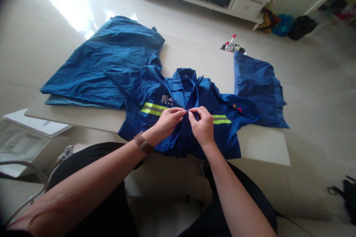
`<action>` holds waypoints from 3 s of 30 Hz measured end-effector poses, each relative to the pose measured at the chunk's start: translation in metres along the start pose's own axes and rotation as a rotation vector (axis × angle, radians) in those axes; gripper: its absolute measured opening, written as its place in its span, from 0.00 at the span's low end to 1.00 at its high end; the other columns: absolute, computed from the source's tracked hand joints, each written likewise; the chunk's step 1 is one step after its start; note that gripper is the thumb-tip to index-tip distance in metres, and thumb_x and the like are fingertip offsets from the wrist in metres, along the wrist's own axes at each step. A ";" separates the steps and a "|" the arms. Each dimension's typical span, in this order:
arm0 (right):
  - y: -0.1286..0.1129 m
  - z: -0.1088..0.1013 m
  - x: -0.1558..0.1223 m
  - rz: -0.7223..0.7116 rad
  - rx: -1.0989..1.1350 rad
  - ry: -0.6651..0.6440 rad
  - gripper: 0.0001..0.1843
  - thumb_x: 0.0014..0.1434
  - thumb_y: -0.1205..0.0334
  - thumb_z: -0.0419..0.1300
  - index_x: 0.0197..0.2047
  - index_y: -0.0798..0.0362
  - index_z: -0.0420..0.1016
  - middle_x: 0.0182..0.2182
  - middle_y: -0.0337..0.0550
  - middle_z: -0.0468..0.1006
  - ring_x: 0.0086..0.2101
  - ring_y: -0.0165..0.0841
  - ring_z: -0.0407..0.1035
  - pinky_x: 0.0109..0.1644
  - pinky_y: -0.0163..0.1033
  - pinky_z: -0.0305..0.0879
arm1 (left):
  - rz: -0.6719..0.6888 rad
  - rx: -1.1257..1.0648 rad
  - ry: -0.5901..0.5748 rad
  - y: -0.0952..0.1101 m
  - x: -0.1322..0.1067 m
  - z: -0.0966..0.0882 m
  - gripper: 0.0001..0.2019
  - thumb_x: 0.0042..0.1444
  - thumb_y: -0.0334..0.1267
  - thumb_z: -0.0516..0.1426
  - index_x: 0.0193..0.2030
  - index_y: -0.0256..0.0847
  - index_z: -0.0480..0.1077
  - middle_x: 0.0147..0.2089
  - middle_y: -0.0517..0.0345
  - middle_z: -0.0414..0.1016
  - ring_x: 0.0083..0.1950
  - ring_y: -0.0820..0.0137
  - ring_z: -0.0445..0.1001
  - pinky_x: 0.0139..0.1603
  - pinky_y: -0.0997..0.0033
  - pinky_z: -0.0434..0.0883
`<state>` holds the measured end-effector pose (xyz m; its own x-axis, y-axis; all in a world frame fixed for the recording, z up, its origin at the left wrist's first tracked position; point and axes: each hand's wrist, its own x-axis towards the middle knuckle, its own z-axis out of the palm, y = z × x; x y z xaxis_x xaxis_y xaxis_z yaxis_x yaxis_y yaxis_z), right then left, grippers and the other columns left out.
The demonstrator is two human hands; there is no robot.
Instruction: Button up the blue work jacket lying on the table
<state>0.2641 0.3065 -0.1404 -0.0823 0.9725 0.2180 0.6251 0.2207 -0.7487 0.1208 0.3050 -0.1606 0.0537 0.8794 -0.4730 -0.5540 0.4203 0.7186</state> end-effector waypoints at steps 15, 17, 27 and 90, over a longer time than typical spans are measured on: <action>-0.001 0.000 0.001 0.029 0.022 -0.002 0.10 0.61 0.57 0.60 0.33 0.53 0.79 0.29 0.41 0.75 0.26 0.29 0.61 0.32 0.37 0.58 | -0.081 -0.085 0.032 -0.001 0.001 0.000 0.15 0.38 0.38 0.74 0.30 0.34 0.77 0.31 0.56 0.77 0.31 0.78 0.70 0.34 0.75 0.67; 0.000 0.000 0.001 0.039 0.033 0.000 0.10 0.61 0.57 0.61 0.33 0.53 0.79 0.29 0.41 0.75 0.26 0.29 0.61 0.32 0.37 0.58 | -0.107 -0.123 0.041 0.000 0.000 0.001 0.14 0.38 0.35 0.73 0.30 0.34 0.77 0.30 0.57 0.77 0.31 0.79 0.70 0.34 0.76 0.67; -0.002 0.000 0.002 0.088 0.082 0.003 0.09 0.58 0.57 0.62 0.32 0.54 0.79 0.28 0.40 0.75 0.25 0.28 0.60 0.30 0.37 0.57 | -0.108 -0.137 0.049 -0.005 0.003 0.000 0.14 0.39 0.34 0.74 0.31 0.34 0.77 0.30 0.57 0.77 0.29 0.79 0.70 0.32 0.77 0.67; 0.017 0.018 0.003 0.540 0.569 -0.102 0.19 0.44 0.47 0.67 0.31 0.53 0.72 0.27 0.38 0.73 0.32 0.32 0.66 0.41 0.38 0.64 | 0.396 0.683 -0.116 0.006 -0.012 0.000 0.21 0.43 0.16 0.55 0.40 0.43 0.71 0.30 0.63 0.69 0.32 0.74 0.67 0.34 0.76 0.60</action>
<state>0.2608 0.3147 -0.1636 0.0311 0.9518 -0.3053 0.1080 -0.3068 -0.9456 0.1167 0.2974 -0.1506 0.0661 0.9939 -0.0883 0.0795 0.0830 0.9934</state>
